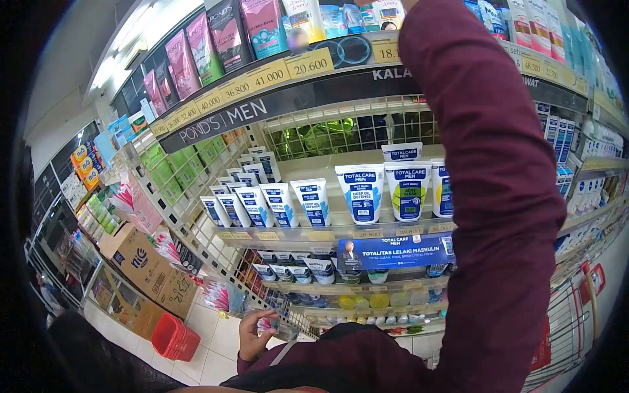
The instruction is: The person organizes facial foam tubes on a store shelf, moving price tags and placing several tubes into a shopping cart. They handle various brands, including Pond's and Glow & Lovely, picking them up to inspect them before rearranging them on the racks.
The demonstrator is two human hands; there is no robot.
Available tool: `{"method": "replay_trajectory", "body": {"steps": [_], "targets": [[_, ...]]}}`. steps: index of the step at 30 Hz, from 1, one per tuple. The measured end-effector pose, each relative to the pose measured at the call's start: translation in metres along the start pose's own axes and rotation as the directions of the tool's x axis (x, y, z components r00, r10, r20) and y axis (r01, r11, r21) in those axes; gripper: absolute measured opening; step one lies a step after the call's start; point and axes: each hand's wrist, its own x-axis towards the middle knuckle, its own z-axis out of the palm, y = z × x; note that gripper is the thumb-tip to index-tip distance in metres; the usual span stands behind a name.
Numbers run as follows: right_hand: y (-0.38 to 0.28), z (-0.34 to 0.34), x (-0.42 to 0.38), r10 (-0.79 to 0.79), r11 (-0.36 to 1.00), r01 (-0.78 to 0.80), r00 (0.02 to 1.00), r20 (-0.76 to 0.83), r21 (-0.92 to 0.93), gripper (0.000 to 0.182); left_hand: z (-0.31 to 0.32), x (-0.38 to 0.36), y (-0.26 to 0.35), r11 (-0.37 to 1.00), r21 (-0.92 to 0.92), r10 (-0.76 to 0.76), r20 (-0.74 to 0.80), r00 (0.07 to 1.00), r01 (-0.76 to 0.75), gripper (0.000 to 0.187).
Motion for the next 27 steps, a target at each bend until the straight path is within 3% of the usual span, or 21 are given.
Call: {"method": "replay_trajectory", "body": {"steps": [1, 2, 7, 9, 12, 13, 15, 16, 19, 22, 24, 27], "targets": [[-0.057, 0.028, -0.002, 0.413, 0.892, -0.450, 0.856, -0.311, -0.054, 0.026, -0.001, 0.002, -0.002, 1.000, 0.001, 0.004, 0.025, 1.000, -0.004, 0.046], [-0.099, 0.048, -0.004, 0.475, 0.814, -0.574, 0.742, -0.473, -0.084, 0.029, -0.002, 0.005, -0.003, 1.000, -0.004, 0.003, 0.035, 0.999, -0.003, 0.046], [-0.223, 0.112, -0.044, 0.347, 0.621, -0.755, 0.504, -0.791, -0.210, 0.043, 0.007, 0.016, -0.022, 0.985, -0.162, 0.085, 0.162, 0.983, -0.059, 0.044], [-0.240, 0.107, -0.090, 0.225, 0.641, -0.667, 0.636, -0.738, -0.380, 0.042, 0.019, 0.018, -0.037, 0.968, -0.244, 0.110, 0.220, 0.969, -0.054, 0.044], [-0.280, 0.144, -0.162, 0.081, 0.518, -0.668, 0.660, -0.747, -0.534, 0.033, 0.036, 0.027, -0.051, 0.941, -0.338, 0.138, 0.375, 0.917, -0.003, 0.046], [-0.293, 0.165, -0.186, 0.036, 0.457, -0.679, 0.660, -0.751, -0.574, 0.031, 0.043, 0.028, -0.058, 0.939, -0.341, 0.186, 0.382, 0.905, -0.048, 0.047], [-0.329, 0.154, -0.270, 0.307, 0.325, -0.801, 0.591, -0.746, -0.502, 0.033, 0.059, 0.029, -0.061, 0.920, -0.388, 0.227, 0.413, 0.882, -0.055, 0.050], [-0.361, 0.130, -0.330, 0.546, 0.256, -0.873, 0.485, -0.683, -0.416, 0.039, 0.067, 0.028, -0.056, 0.901, -0.434, 0.214, 0.434, 0.875, -0.005, 0.051], [-0.418, 0.203, -0.378, 0.499, 0.056, -0.944, 0.308, -0.810, -0.325, 0.039, 0.089, 0.032, -0.055, 0.872, -0.490, 0.280, 0.508, 0.815, 0.005, 0.052], [-0.449, 0.251, -0.449, 0.441, 0.063, -0.997, -0.005, -0.897, 0.036, 0.039, 0.115, 0.034, -0.049, 0.871, -0.486, 0.287, 0.618, 0.732, 0.069, 0.053], [-0.463, 0.267, -0.511, 0.352, 0.043, -0.939, -0.304, -0.885, 0.340, 0.038, 0.135, 0.036, -0.047, 0.888, -0.456, 0.304, 0.685, 0.662, 0.065, 0.053], [-0.458, 0.286, -0.610, 0.294, 0.075, -0.805, -0.547, -0.784, 0.589, 0.036, 0.172, 0.036, -0.032, 0.918, -0.386, 0.259, 0.765, 0.590, 0.096, 0.050]]}}
